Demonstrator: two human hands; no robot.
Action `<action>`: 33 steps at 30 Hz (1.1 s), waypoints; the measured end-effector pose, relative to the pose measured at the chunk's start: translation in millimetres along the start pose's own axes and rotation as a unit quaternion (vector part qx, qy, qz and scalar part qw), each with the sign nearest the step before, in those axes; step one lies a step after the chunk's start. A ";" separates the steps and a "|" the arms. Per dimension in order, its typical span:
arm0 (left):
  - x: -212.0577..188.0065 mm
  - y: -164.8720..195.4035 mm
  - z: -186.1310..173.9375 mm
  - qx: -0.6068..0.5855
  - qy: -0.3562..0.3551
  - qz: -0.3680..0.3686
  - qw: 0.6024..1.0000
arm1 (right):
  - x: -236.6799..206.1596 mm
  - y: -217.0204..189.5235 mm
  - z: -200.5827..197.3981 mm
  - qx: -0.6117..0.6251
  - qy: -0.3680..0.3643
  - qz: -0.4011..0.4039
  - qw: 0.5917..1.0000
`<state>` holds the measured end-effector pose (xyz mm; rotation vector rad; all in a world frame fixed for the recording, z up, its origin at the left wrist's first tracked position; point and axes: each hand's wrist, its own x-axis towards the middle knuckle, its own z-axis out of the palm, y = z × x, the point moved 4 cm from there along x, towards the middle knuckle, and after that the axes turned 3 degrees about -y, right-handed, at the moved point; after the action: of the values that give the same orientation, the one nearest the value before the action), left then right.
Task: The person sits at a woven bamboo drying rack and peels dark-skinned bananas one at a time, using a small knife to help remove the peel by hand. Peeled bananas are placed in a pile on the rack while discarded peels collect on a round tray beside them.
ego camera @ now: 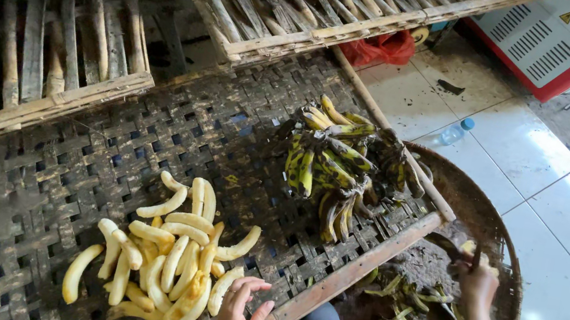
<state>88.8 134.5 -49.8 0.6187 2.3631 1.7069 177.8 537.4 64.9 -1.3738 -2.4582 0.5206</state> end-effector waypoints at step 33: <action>17.3 60.0 46.8 -0.234 -0.079 0.020 0.969 | -179.1 -74.5 73.5 0.278 -0.175 -0.298 0.896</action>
<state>104.4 198.2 -7.4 0.6862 1.7590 2.0466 182.8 335.0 20.0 -0.2936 -2.5049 1.2556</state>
